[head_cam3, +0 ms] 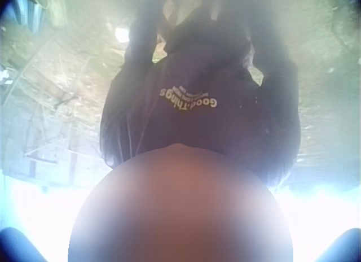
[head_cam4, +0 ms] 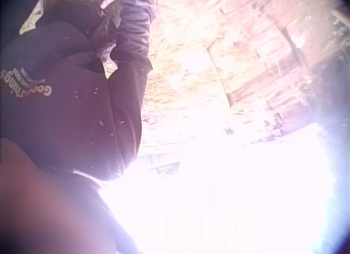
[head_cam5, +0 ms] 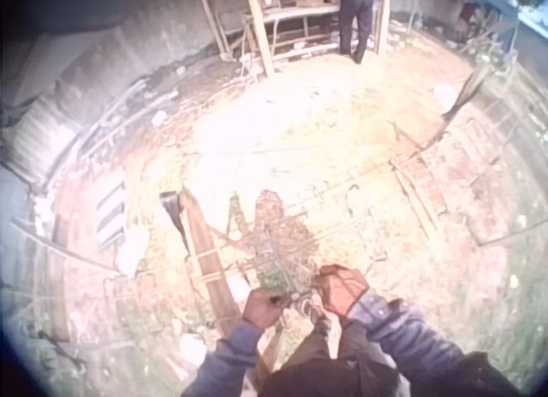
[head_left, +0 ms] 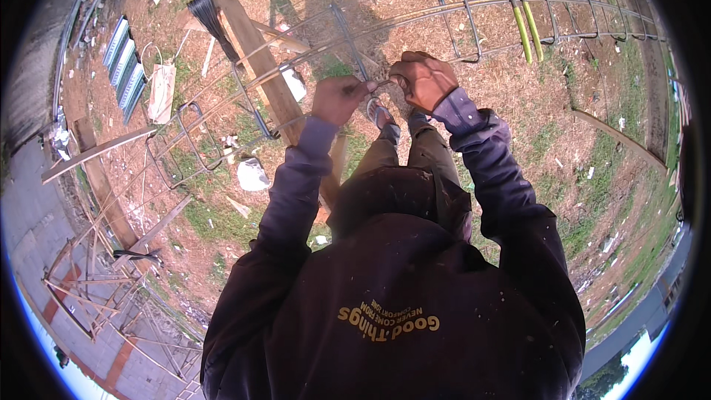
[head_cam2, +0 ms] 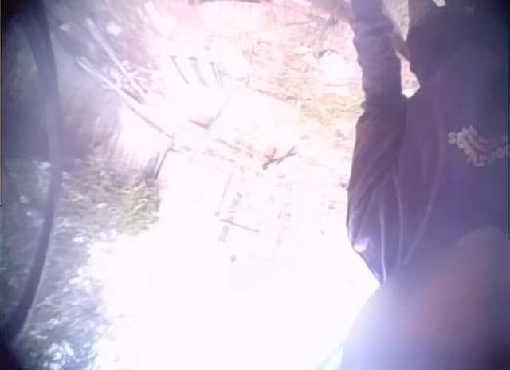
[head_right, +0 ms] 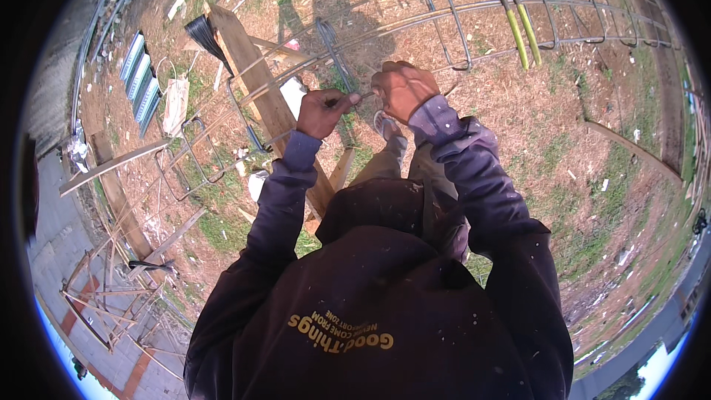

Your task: The person uses pliers to bend and secure metal rods into a rectangular frame structure. They repeatedly adjust the frame, twist wire ties, and reposition the frame on the ground to complete the assembly.

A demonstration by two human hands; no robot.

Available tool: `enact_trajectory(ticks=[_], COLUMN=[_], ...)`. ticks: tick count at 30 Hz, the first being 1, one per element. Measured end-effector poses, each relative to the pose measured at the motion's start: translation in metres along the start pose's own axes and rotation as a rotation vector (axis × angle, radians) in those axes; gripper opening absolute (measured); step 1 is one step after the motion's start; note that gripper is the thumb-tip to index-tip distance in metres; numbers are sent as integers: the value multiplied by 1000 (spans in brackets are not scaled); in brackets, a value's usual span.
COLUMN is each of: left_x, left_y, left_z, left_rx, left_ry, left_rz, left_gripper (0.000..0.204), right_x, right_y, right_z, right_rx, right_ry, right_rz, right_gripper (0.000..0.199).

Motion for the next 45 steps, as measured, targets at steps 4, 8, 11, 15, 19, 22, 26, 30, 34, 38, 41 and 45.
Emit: enact_trajectory(ticks=[4,8,11,15,19,22,26,30,34,38,41,45], left_x=[2,7,8,10,10,12,10,5,2,3,4,6], left_y=[0,3,1,9,9,8,3,-9,-12,-19,-20,-18], left_z=[-1,0,5,11,13,14,12,3,-6,-11,-11,-11], left_rx=[40,-7,119,31,89,82,71,162,125,252,275,264], left_ry=[11,13,35,171,225,248,215,97,28,-92,-108,-95], left_rz=[-19,-209,-45,-131,-40,-55,-34,74,165,252,253,258], left_gripper=[37,35,40,41,43,45,47,46,45,41,39,35], right_x=[34,74,56,6,18,34,56,15,22,31,39,46], right_y=[-15,-38,-31,27,31,17,-1,38,50,70,24,36], right_z=[47,63,62,14,-46,-51,-60,-79,-83,-77,-75,-67], right_rx=[28,276,322,25,31,-23,137,-80,292,72,470,332], right_ry=[118,634,594,-68,-186,-295,110,-163,74,-68,-243,-30], right_rz=[-135,-341,-472,-104,-17,-341,-324,-283,33,171,256,553], right_gripper=[27,46,38,34,45,45,33,20,16,14,13,19])
Point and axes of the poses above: each hand's wrist, its own z-axis towards the middle knuckle, its own x-axis out of the palm, y = z × x, the point moved 6 cm from there along z, towards the middle knuckle, and after that the axes turned 11 degrees about -y, right-handed, at the moved point
